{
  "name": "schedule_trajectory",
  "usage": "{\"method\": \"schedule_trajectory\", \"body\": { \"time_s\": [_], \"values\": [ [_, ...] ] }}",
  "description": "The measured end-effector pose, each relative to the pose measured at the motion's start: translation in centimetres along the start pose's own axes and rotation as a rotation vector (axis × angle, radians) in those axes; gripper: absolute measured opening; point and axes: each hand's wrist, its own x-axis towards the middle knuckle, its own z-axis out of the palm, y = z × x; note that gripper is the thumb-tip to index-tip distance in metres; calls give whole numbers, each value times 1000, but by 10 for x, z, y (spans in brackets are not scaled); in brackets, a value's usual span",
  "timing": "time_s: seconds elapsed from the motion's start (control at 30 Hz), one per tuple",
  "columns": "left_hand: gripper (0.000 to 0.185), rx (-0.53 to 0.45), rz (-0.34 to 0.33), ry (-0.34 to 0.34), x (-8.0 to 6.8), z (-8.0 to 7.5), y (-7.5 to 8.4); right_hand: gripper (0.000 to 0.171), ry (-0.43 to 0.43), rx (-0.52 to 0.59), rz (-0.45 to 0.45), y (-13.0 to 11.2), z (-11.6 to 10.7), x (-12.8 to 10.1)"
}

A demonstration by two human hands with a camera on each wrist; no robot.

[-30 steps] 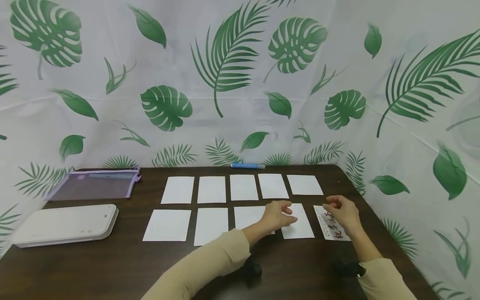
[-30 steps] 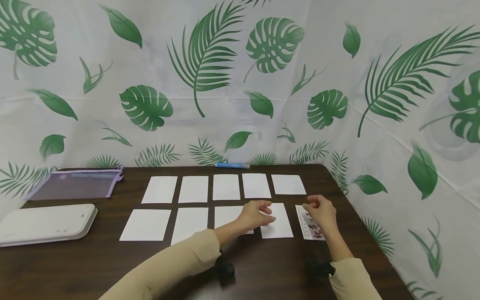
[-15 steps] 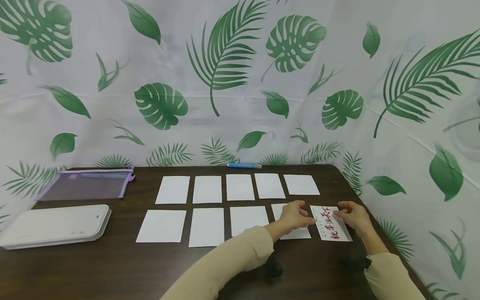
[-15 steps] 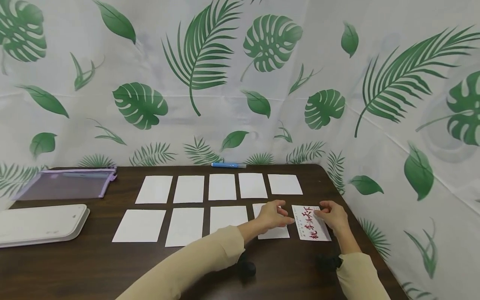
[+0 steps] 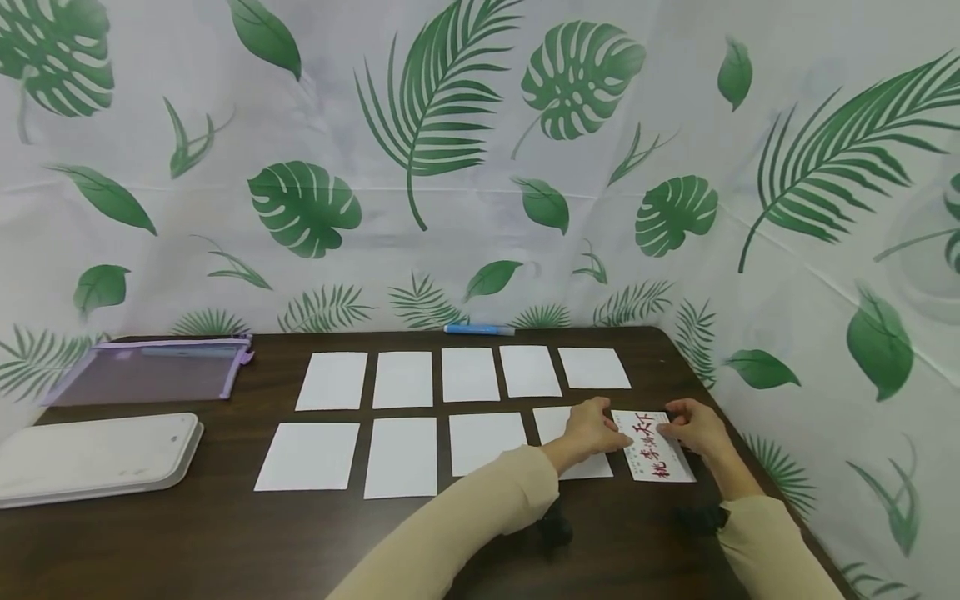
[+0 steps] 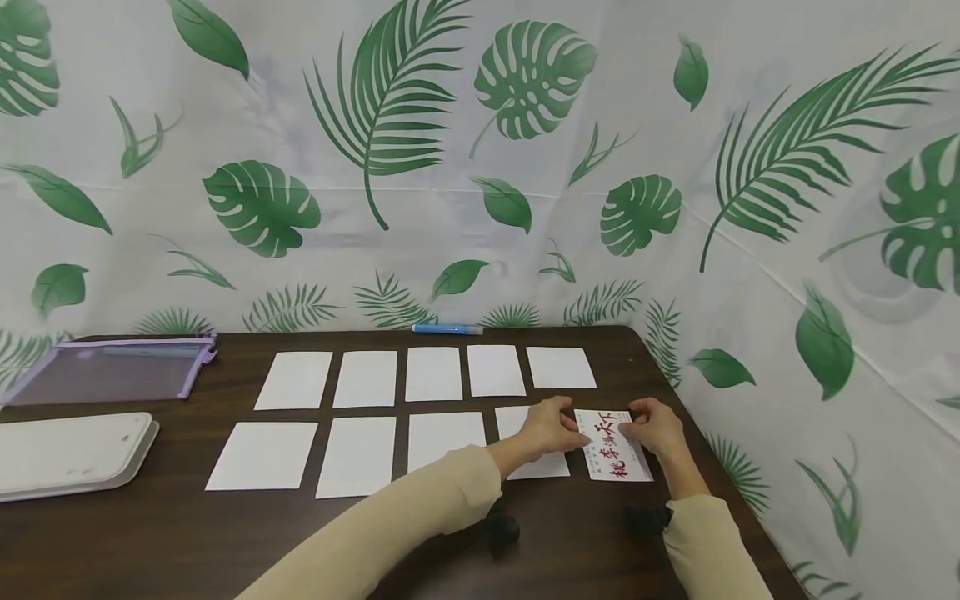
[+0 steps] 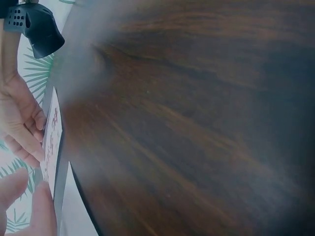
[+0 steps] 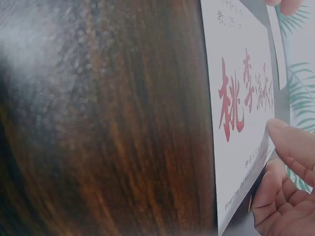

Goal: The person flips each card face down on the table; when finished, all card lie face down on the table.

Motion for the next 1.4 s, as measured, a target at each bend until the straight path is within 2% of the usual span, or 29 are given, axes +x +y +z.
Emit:
{"method": "schedule_trajectory", "body": {
  "time_s": [0.3,0.53,0.83,1.1,1.23,1.4],
  "values": [
    [69,155,4,43,2,7,4,40,5,-25,2,-3,-1,-2],
    [65,317,13,103,5,12,1,36,-1,-32,-7,1,0,-1],
    [55,407,43,136,6,16,1,36,-18,-25,-36,4,0,1],
    [53,426,19,136,8,20,2,33,18,7,-115,9,0,0],
    [52,449,24,136,9,21,3,30,41,51,-165,14,-1,0],
    [51,488,39,129,8,20,4,28,30,154,-182,17,-4,-2]
  ]
}}
